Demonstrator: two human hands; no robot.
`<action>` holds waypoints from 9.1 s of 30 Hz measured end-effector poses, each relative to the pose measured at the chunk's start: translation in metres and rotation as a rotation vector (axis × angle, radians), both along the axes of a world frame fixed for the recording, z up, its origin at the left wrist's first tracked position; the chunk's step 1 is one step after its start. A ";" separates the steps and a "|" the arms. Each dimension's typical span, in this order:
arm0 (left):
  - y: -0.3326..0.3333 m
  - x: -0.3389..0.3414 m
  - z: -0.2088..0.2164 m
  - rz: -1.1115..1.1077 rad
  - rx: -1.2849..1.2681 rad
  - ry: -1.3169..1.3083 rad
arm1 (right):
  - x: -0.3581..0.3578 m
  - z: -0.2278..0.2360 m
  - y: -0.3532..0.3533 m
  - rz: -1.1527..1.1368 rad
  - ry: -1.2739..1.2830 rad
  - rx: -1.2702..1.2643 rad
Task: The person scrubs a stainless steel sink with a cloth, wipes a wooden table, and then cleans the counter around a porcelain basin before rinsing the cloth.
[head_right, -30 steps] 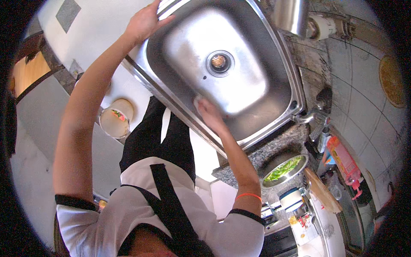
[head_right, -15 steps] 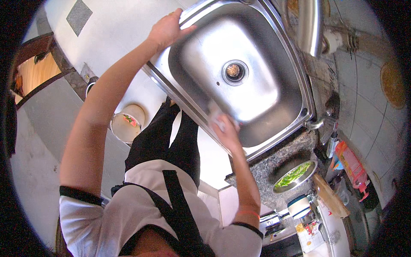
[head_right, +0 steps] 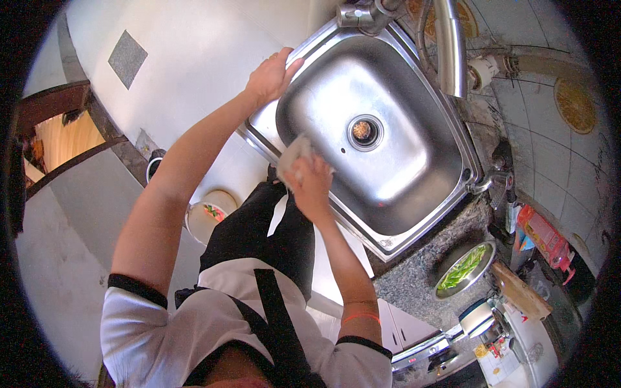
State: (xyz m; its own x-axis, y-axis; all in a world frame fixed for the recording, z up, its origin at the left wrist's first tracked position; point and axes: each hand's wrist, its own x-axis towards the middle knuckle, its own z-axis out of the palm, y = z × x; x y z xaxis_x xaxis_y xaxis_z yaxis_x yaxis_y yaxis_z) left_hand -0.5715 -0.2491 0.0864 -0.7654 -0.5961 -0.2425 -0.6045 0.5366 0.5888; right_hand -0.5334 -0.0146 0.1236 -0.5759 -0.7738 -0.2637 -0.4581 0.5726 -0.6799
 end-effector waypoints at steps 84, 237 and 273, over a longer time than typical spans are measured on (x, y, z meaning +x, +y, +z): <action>0.019 -0.003 0.017 -0.108 -0.197 0.082 | 0.017 0.034 0.264 -0.205 0.346 0.298; 0.009 -0.009 0.017 0.016 0.004 -0.064 | -0.202 0.141 0.127 -0.830 0.286 -0.630; 0.008 -0.009 0.015 0.035 -0.059 -0.043 | -0.210 -0.153 0.126 -1.209 0.143 0.193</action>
